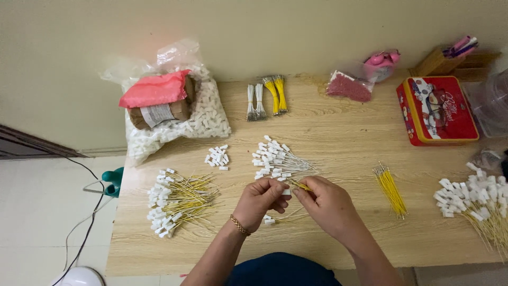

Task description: Manually inserting small yellow wires into white plastic connector housings to assemble electrical components.

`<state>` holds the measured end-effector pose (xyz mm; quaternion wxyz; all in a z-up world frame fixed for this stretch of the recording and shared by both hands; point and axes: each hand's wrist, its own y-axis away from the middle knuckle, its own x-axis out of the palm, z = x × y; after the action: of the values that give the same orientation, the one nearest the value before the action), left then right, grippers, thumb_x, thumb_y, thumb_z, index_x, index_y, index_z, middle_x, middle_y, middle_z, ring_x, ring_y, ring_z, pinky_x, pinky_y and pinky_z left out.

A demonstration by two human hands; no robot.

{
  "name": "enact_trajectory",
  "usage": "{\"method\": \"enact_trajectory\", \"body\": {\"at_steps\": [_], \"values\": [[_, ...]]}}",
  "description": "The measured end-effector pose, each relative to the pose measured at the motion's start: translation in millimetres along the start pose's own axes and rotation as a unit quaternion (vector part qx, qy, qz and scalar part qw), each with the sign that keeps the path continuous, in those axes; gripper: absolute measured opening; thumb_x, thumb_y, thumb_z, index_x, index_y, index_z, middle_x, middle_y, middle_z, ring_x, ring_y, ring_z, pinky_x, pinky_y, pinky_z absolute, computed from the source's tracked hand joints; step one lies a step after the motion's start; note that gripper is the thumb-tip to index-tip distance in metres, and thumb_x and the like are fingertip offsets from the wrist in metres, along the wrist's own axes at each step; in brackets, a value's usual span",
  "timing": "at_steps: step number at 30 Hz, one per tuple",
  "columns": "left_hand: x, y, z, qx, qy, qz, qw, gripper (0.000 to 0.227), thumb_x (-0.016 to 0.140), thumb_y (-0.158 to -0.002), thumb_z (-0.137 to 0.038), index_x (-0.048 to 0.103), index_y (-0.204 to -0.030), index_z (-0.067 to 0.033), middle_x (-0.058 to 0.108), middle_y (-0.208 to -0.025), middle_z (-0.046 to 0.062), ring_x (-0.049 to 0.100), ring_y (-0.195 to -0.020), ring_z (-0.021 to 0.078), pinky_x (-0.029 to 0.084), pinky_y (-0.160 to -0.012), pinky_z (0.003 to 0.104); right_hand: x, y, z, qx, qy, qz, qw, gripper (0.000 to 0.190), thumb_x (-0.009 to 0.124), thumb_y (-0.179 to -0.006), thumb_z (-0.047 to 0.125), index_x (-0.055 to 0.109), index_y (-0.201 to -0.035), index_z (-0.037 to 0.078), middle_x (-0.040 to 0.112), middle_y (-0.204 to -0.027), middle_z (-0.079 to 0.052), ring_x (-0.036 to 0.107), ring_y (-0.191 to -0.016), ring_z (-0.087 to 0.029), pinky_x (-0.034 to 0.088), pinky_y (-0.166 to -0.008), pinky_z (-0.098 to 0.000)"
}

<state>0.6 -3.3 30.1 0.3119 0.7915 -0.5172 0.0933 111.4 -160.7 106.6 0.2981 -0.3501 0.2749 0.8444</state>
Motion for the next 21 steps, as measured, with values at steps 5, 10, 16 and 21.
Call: {"method": "enact_trajectory", "body": {"at_steps": [5,10,16,21], "values": [[-1.3,-2.8,-3.0,0.0,-0.025,0.009,1.0,0.017,0.069,-0.097,-0.013,0.073,-0.099,0.0034,0.073,-0.077,0.016,0.067,-0.063,0.0182,0.058,-0.059,0.029,4.5,-3.1,-8.3,-0.027,-0.025,-0.019,0.999,0.018,0.068,-0.092,0.03,0.07,-0.086,0.013,0.065,-0.075,0.004,0.057,-0.059,-0.01,0.044,-0.055,-0.0279],[-1.4,-9.9,0.8,-0.008,0.004,-0.001,1.0,0.015,0.068,-0.098,-0.012,0.072,-0.097,0.0027,0.071,-0.077,0.012,0.066,-0.064,0.0181,0.058,-0.061,0.031,18.3,-6.3,-3.2,-0.044,-0.102,-0.037,0.993,0.02,0.068,-0.093,0.02,0.063,-0.076,0.011,0.06,-0.068,0.002,0.051,-0.056,-0.012,0.042,-0.052,-0.0284],[-13.6,-20.7,22.9,0.045,-0.006,-0.057,0.997,0.021,0.071,-0.097,-0.018,0.072,-0.101,0.0024,0.073,-0.077,0.018,0.074,-0.064,0.0209,0.066,-0.06,0.03,21.1,-10.0,0.9,-0.064,-0.136,-0.048,0.987,0.021,0.068,-0.093,0.021,0.066,-0.078,0.007,0.056,-0.065,-0.014,0.061,-0.065,-0.029,0.049,-0.064,-0.0403],[-15.8,-24.0,16.1,0.05,-0.023,-0.068,0.996,0.021,0.074,-0.096,-0.018,0.073,-0.099,0.0022,0.074,-0.078,0.017,0.075,-0.067,0.0216,0.067,-0.061,0.032,30.8,-13.2,-4.4,-0.006,-0.2,-0.018,0.98,0.019,0.062,-0.099,0.024,0.07,-0.096,0.007,0.058,-0.071,-0.014,0.057,-0.069,-0.023,0.05,-0.066,-0.0381]]}}
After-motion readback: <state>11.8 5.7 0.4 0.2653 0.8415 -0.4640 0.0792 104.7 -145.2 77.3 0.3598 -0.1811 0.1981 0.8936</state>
